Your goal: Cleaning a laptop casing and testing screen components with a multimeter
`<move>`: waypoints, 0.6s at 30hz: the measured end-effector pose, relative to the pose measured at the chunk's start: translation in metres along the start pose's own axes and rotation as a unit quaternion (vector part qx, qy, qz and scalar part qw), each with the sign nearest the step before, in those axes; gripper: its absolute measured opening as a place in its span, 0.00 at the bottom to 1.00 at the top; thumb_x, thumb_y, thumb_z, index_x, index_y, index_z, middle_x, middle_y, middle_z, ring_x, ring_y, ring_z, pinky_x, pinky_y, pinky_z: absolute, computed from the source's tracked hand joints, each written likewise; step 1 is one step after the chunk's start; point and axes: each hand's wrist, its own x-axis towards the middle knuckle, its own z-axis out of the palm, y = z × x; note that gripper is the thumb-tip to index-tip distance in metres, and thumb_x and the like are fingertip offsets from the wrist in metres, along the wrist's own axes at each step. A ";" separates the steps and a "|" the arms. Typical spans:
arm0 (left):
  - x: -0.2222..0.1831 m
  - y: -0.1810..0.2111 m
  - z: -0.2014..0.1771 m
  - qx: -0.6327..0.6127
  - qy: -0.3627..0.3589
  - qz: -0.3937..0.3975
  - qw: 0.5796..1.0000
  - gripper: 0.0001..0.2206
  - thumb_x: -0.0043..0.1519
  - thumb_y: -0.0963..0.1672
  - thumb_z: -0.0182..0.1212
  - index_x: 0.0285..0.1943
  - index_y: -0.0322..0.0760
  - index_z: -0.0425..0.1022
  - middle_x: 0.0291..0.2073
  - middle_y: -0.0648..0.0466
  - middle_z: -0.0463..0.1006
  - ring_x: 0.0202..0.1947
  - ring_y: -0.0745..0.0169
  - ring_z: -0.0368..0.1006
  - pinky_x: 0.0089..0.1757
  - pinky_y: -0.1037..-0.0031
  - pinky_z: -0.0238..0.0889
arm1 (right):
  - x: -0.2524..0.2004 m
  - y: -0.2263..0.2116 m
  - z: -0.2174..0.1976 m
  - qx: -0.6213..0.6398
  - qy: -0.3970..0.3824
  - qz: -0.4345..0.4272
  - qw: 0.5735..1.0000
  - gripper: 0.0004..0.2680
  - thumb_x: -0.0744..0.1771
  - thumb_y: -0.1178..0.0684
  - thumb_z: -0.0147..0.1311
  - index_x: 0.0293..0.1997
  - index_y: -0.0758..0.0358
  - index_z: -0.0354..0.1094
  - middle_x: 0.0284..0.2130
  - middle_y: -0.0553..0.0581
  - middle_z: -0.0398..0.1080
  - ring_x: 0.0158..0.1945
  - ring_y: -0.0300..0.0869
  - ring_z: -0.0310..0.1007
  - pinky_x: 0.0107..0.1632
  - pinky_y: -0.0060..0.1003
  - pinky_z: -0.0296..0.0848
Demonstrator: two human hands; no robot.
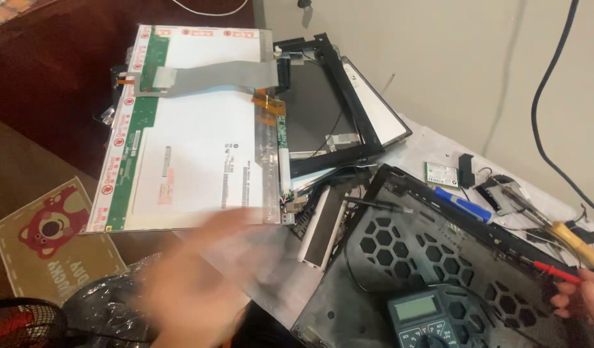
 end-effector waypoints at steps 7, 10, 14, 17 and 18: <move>-0.057 -0.061 -0.085 -0.098 0.454 -0.301 0.833 0.11 0.69 0.42 0.61 0.58 0.48 0.68 0.47 0.63 0.72 0.51 0.70 0.69 0.58 0.76 0.66 | -0.002 -0.010 0.009 -0.038 0.046 0.010 0.998 0.14 0.82 0.48 0.33 0.76 0.65 0.52 0.44 0.73 0.65 0.34 0.57 0.65 0.29 0.48 0.62; -0.025 -0.038 -0.090 -0.220 0.367 -0.469 0.773 0.17 0.66 0.50 0.52 0.63 0.47 0.67 0.47 0.60 0.74 0.47 0.64 0.72 0.54 0.68 0.67 | -0.052 -0.122 0.076 -0.019 0.054 -0.017 0.998 0.13 0.82 0.45 0.37 0.74 0.62 0.55 0.45 0.63 0.65 0.38 0.47 0.65 0.37 0.38 0.62; -0.024 -0.051 -0.101 -0.255 0.284 -0.469 0.796 0.20 0.64 0.42 0.50 0.67 0.39 0.67 0.62 0.52 0.76 0.55 0.52 0.75 0.50 0.56 0.73 | -0.100 -0.188 0.110 0.036 0.063 -0.053 0.996 0.10 0.79 0.45 0.42 0.67 0.56 0.60 0.43 0.57 0.67 0.38 0.39 0.66 0.40 0.28 0.62; -0.021 -0.044 -0.106 -0.206 0.245 -0.459 0.829 0.21 0.66 0.40 0.48 0.71 0.33 0.64 0.61 0.48 0.76 0.52 0.53 0.75 0.50 0.63 0.73 | -0.115 -0.227 0.131 0.024 0.094 -0.044 0.994 0.08 0.79 0.48 0.44 0.64 0.57 0.60 0.42 0.58 0.69 0.38 0.40 0.68 0.42 0.29 0.65; -0.025 -0.047 -0.109 -0.205 0.242 -0.459 0.830 0.21 0.66 0.40 0.48 0.71 0.33 0.64 0.61 0.48 0.76 0.52 0.53 0.75 0.50 0.63 0.73 | -0.116 -0.229 0.132 0.025 0.097 -0.042 0.994 0.08 0.79 0.48 0.44 0.64 0.57 0.60 0.42 0.58 0.69 0.38 0.40 0.68 0.42 0.29 0.65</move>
